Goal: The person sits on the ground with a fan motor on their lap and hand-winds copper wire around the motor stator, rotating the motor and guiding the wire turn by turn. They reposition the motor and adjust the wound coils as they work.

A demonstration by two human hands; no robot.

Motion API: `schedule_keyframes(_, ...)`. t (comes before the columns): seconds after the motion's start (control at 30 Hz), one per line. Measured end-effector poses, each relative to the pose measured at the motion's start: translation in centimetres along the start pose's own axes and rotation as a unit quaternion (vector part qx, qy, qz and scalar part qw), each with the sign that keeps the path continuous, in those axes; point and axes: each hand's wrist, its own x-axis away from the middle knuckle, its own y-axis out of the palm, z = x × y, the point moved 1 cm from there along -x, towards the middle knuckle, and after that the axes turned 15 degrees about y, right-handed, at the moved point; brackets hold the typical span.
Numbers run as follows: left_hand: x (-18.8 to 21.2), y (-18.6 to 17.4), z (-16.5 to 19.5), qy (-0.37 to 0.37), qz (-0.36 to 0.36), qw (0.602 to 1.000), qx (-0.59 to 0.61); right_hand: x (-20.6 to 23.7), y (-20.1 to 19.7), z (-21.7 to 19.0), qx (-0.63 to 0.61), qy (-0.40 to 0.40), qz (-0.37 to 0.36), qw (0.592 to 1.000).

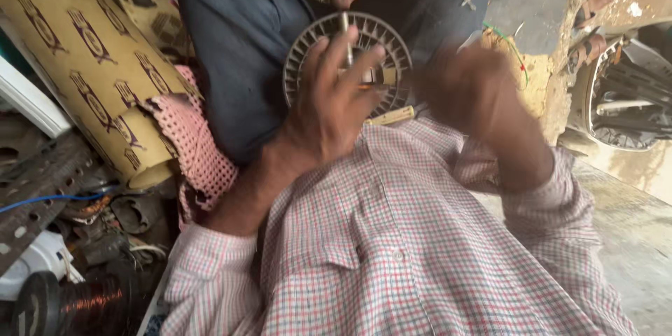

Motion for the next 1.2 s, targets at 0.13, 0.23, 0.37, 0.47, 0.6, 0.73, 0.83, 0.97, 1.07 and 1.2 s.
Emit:
schedule_keyframes(0.13, 3.5, 3.2, -0.6, -0.05, 0.082, 0.983, 0.158, -5.1, 4.3, 3.7, -0.302, 0.041, 0.032, 0.952)
schedule_keyframes(0.23, 3.1, 5.1, -3.9, -0.181, 0.225, 0.879, 0.38, -7.6, 5.2, 4.1, -0.357, 0.073, 0.059, 0.929)
schedule_keyframes(0.37, 0.4, 3.9, -8.7, -0.165, -0.022, 0.95, 0.265, -5.9, 3.5, 1.1, 0.126, 0.007, 0.086, 0.988)
schedule_keyframes(0.47, -0.9, 1.2, -8.2, -0.179, -0.09, 0.924, 0.326, -1.9, 0.9, -3.5, -0.03, -0.149, 0.032, 0.988)
schedule_keyframes(0.6, -0.5, 0.1, -2.1, -0.373, 0.151, 0.769, 0.497, 0.1, -0.3, -2.9, -0.013, 0.076, -0.095, 0.993)
schedule_keyframes(0.73, 1.5, 1.4, 1.1, 0.017, 0.02, 0.998, -0.049, -3.6, 2.5, 2.1, -0.179, -0.044, 0.069, 0.981)
schedule_keyframes(0.83, 2.3, 3.2, -2.0, -0.131, 0.119, 0.967, 0.183, -6.4, 5.4, 4.4, -0.275, 0.048, 0.074, 0.957)
schedule_keyframes(0.97, 0.5, 4.0, -7.1, -0.191, 0.063, 0.961, 0.19, -7.0, 4.7, 2.8, -0.106, 0.008, 0.109, 0.988)
schedule_keyframes(1.07, 0.0, 2.5, -9.0, -0.144, -0.106, 0.947, 0.266, -4.5, 2.8, -1.2, 0.075, 0.033, 0.043, 0.996)
schedule_keyframes(1.2, 1.2, 1.7, -7.8, -0.169, -0.004, 0.917, 0.36, -1.2, 0.4, -3.0, 0.162, -0.073, 0.104, 0.979)
